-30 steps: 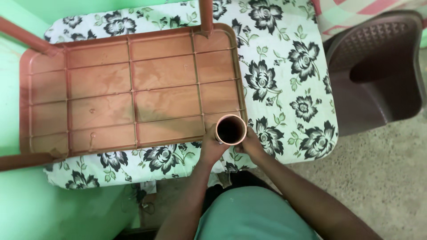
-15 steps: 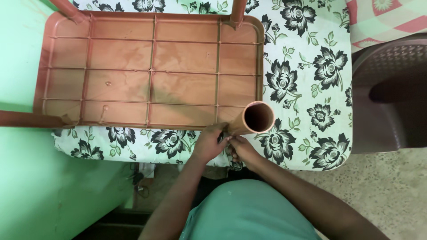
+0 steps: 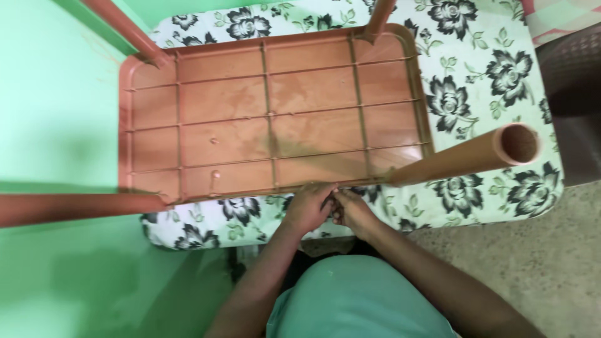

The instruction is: The person attaches plastic legs to the underside of a plastic tabletop, pressing each leg onto its socket by hand and pushing to seat it, then flips the table upright and sets it on the bed.

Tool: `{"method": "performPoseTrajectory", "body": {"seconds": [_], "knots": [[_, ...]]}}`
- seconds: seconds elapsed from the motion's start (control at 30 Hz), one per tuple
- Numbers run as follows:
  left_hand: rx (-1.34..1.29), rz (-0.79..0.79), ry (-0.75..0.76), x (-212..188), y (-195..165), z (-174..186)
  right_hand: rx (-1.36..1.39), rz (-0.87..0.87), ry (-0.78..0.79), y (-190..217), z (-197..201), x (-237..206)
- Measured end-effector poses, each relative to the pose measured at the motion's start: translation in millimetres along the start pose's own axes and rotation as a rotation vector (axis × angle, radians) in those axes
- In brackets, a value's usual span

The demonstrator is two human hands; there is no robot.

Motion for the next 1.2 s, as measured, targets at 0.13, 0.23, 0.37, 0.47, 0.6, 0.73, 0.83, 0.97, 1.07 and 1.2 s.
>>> {"method": "performPoseTrajectory", "body": {"seconds": [0.13,0.23,0.37,0.47,0.6,0.73,0.83,0.97,1.07,1.2], "knots": [[-0.003,0.048,0.036,-35,28,28,0.024,0.039,-0.053,-14,-46,25],[0.054,0.069,0.060,-52,42,44,0.050,0.085,-0.077,-20,-75,38],[0.075,0.062,0.074,-67,54,60,0.089,0.125,-0.092,-25,-103,46],[0.081,0.038,0.043,-76,61,70,0.115,0.133,-0.129,-28,-117,52],[0.110,-0.001,-0.016,-80,66,78,0.190,0.154,-0.152,-26,-128,61],[0.167,0.021,-0.040,-76,68,80,0.255,0.169,-0.105,-26,-129,67],[0.282,0.149,-0.036,-72,70,79,0.271,0.206,-0.098,-25,-130,68],[0.328,0.315,0.062,-64,75,78,0.338,0.264,-0.093,-26,-132,68],[0.369,0.396,0.160,-53,78,80,0.394,0.285,-0.082,-23,-133,68],[0.446,0.439,0.223,-45,74,91,0.456,0.288,-0.072,-21,-133,69]]}}
Point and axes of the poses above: each hand's wrist, its own x-axis towards the middle knuckle, its own z-axis out of the back of the hand, y = z × x, the point moved 3 cm from there along x, towards the middle knuckle, and after that the axes turned 14 degrees about y, right-handed, at the moved point
